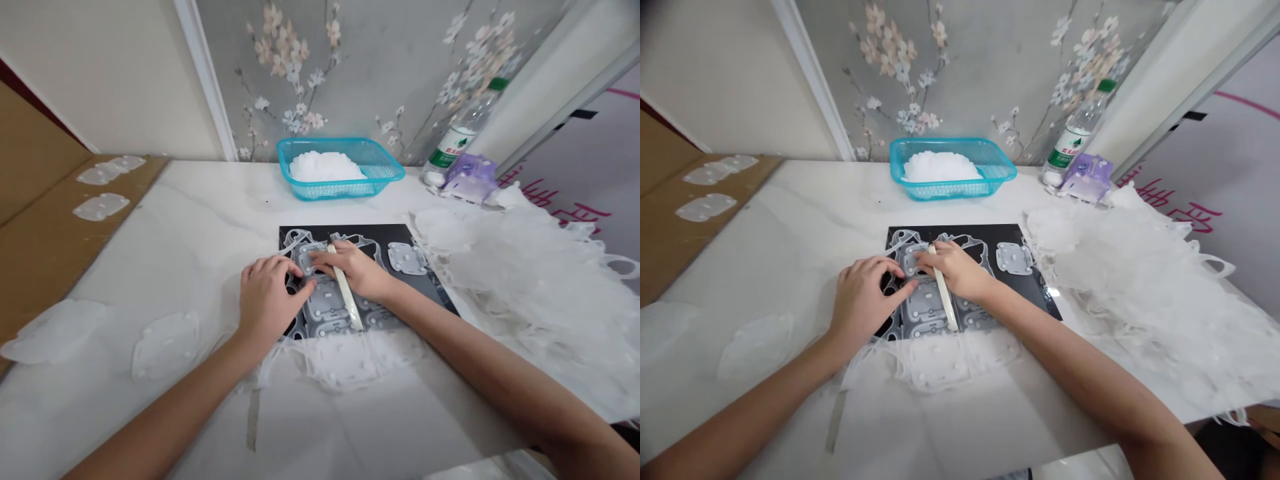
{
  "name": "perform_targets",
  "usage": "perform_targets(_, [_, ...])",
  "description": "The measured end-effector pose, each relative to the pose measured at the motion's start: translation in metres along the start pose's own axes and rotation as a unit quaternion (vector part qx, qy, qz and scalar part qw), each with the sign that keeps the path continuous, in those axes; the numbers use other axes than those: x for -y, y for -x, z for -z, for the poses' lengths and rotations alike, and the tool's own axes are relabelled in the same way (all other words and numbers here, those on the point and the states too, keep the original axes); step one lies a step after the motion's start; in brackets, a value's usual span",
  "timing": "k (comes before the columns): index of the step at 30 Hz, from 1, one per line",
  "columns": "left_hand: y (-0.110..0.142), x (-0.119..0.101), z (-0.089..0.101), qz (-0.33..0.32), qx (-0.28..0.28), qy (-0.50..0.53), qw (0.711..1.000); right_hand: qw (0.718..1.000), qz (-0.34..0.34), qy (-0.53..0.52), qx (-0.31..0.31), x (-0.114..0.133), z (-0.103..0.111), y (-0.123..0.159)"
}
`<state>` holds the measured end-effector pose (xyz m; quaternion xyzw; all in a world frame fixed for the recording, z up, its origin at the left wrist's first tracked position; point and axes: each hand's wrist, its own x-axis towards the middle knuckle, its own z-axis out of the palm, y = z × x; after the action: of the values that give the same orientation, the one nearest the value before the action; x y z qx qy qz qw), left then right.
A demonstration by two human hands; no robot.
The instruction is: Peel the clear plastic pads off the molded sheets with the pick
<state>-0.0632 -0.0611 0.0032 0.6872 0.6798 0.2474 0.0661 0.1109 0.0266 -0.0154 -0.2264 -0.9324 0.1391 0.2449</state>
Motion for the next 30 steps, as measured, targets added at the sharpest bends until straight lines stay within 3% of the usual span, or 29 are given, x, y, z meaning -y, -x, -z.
perform_targets(4, [-0.001,0.002,0.0,0.037,-0.009,0.036,0.999,0.996,-0.017,0.021,-0.085,0.008,-0.003,0.004])
perform_targets(7, [-0.002,0.002,0.002,0.036,0.001,0.084,0.996,0.993,-0.016,0.028,-0.116,0.011,-0.002,0.006])
perform_targets(13, [-0.002,-0.003,0.007,-0.005,-0.07,0.132,0.989,0.981,-0.023,0.073,-0.18,0.011,-0.003,0.01])
perform_targets(17, [-0.003,-0.001,0.003,-0.037,0.02,0.193,0.98,0.973,0.012,0.088,-0.214,0.01,-0.003,0.011])
perform_targets(20, [-0.006,0.004,-0.001,0.036,0.1,0.332,0.937,0.971,0.039,0.084,-0.22,0.012,-0.002,0.01])
perform_targets(25, [-0.007,0.001,0.001,0.152,0.163,0.533,0.816,0.973,0.028,0.089,-0.211,0.013,-0.001,0.009])
perform_targets(27, [-0.005,-0.003,0.003,0.164,0.163,0.561,0.795,0.971,0.02,0.086,-0.224,0.013,-0.001,0.008])
perform_targets(30, [-0.002,-0.003,0.001,0.157,0.178,0.568,0.788,0.969,0.022,0.077,-0.234,0.014,-0.002,0.008])
